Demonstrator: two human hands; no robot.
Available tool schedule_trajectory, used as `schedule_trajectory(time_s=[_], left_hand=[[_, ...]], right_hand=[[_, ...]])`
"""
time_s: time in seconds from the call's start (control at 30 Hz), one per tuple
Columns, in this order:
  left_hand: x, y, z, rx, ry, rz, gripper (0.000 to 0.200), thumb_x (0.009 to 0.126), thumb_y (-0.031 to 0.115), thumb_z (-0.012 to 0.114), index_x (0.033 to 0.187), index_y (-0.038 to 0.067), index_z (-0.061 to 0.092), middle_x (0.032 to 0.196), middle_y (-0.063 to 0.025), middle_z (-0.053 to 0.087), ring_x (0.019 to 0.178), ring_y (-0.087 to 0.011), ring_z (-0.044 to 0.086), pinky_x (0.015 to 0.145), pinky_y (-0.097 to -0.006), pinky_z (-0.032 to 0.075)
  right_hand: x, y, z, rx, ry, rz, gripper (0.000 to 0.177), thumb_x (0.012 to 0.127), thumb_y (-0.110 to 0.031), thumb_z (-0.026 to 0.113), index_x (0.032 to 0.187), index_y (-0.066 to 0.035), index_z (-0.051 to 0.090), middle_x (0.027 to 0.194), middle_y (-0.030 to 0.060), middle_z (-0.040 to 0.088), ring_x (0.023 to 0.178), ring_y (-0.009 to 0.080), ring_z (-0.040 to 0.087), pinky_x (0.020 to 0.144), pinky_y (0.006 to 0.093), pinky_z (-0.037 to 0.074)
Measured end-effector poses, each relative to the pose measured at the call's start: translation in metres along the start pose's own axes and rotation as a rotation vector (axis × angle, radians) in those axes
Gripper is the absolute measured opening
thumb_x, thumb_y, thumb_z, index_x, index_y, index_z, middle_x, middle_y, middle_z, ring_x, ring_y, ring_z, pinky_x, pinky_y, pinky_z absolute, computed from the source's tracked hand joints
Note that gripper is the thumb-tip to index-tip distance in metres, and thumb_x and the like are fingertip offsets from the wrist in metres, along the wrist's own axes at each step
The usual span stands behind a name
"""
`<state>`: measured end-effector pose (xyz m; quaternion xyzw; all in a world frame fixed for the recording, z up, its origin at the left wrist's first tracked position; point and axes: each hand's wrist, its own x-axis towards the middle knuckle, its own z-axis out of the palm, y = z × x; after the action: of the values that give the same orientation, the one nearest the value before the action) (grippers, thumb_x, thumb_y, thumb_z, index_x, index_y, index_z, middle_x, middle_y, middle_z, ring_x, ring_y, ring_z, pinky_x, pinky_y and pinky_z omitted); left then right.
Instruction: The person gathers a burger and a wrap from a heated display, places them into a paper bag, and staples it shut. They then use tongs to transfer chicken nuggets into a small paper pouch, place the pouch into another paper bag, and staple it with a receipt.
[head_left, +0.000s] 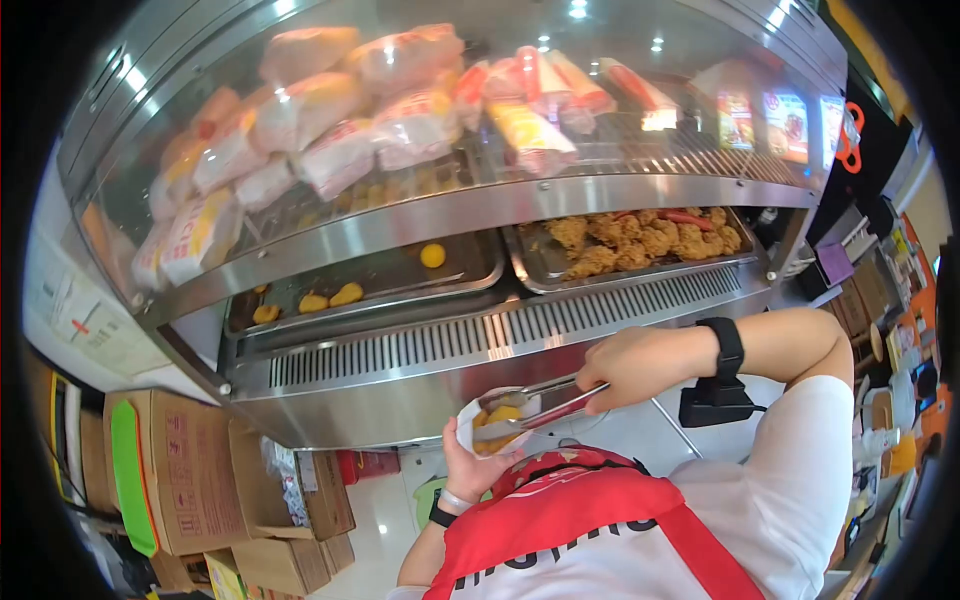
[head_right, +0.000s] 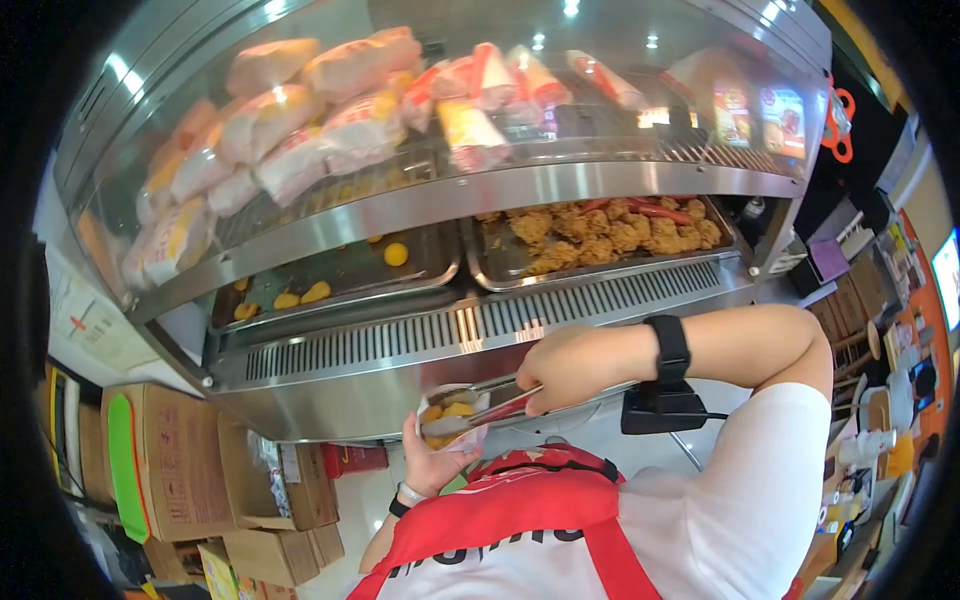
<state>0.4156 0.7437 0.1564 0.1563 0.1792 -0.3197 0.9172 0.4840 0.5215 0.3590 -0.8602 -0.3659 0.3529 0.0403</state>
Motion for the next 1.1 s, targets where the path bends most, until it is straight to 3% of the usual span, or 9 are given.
schedule_trajectory(time_s=[0.13,0.2,0.23,0.33,0.4,0.47,0.6,0.87,1.1], left_hand=[[0.002,-0.011,0.018,-0.115,-0.096,-0.004,0.053,0.079,0.045,0.044,0.122,0.014,0.037,0.121,-0.0075,0.041,0.112,-0.0253,0.041,0.079,-0.0428,0.041],[0.0,-0.025,0.031,0.368,-0.035,0.496,0.057,0.072,0.023,0.062,0.121,0.012,0.034,0.113,-0.0052,0.043,0.107,-0.0219,0.043,0.077,-0.0332,0.045],[-0.002,-0.029,0.056,0.571,0.088,0.592,0.055,0.074,0.057,0.041,0.11,0.016,0.05,0.11,-0.0065,0.05,0.099,-0.0261,0.046,0.08,-0.0466,0.038],[0.029,-0.026,0.021,0.076,-0.07,0.214,0.055,0.074,0.057,0.043,0.109,0.016,0.05,0.108,-0.0063,0.05,0.098,-0.0252,0.047,0.079,-0.046,0.039],[0.038,-0.04,0.009,0.24,-0.048,0.362,0.054,0.073,0.057,0.045,0.106,0.015,0.05,0.105,-0.0065,0.051,0.096,-0.0261,0.047,0.078,-0.0461,0.038],[0.066,-0.048,-0.043,0.025,-0.023,0.132,0.04,0.079,0.032,0.053,0.11,0.011,0.04,0.108,-0.0035,0.044,0.1,-0.0192,0.044,0.084,-0.0377,0.039],[0.053,-0.071,0.027,-0.23,-0.061,0.187,0.041,0.082,0.042,0.042,0.109,0.012,0.042,0.108,-0.0041,0.044,0.1,-0.0221,0.043,0.087,-0.0432,0.034],[0.049,-0.068,0.001,-0.046,-0.048,0.199,0.054,0.072,0.056,0.045,0.107,0.014,0.047,0.111,-0.013,0.046,0.102,-0.0354,0.042,0.084,-0.0493,0.034],[-0.003,-0.052,0.045,-0.025,0.021,0.187,0.052,0.07,0.054,0.048,0.101,0.012,0.048,0.096,-0.0105,0.048,0.086,-0.0292,0.044,0.078,-0.044,0.034]], right_hand=[[-0.051,0.05,0.009,0.404,0.239,0.011,0.024,0.078,-0.023,0.056,0.085,0.0,0.057,0.078,0.0112,0.054,0.075,0.0214,0.053,0.067,0.0328,0.041],[-0.065,0.081,0.023,0.527,0.316,0.005,0.019,0.076,-0.015,0.058,0.085,0.001,0.056,0.08,0.0106,0.053,0.077,0.02,0.051,0.069,0.0313,0.04],[-0.072,0.093,0.03,0.527,0.587,0.063,0.016,0.076,-0.013,0.057,0.085,0.001,0.056,0.083,0.0103,0.053,0.077,0.0194,0.05,0.069,0.0305,0.039],[-0.07,0.135,0.049,0.419,1.025,0.212,0.013,0.073,-0.005,0.057,0.085,0.001,0.056,0.093,0.0114,0.053,0.082,0.0235,0.051,0.071,0.0326,0.04],[-0.057,0.168,0.06,-0.115,1.471,0.403,0.017,0.069,-0.004,0.059,0.085,0.0,0.057,0.095,0.013,0.054,0.087,0.0306,0.051,0.075,0.0378,0.041],[-0.046,0.19,0.065,-0.117,1.509,0.476,0.02,0.067,-0.005,0.061,0.086,0.001,0.058,0.101,0.0145,0.054,0.091,0.0354,0.05,0.078,0.0421,0.041],[-0.036,0.198,0.068,-0.314,1.418,0.548,0.03,0.071,-0.015,0.061,0.098,-0.002,0.057,0.107,0.014,0.053,0.099,0.0333,0.047,0.082,0.0416,0.041],[-0.063,0.056,-0.044,-0.46,1.549,-0.337,0.045,0.069,-0.014,0.062,0.112,-0.006,0.05,0.095,0.0105,0.054,0.081,0.0269,0.055,0.068,0.0352,0.047],[-0.026,-0.018,-0.178,-0.388,1.432,0.107,0.034,0.077,-0.028,0.053,0.098,-0.001,0.05,0.068,0.0102,0.059,0.059,0.0303,0.059,0.055,0.0386,0.048]])
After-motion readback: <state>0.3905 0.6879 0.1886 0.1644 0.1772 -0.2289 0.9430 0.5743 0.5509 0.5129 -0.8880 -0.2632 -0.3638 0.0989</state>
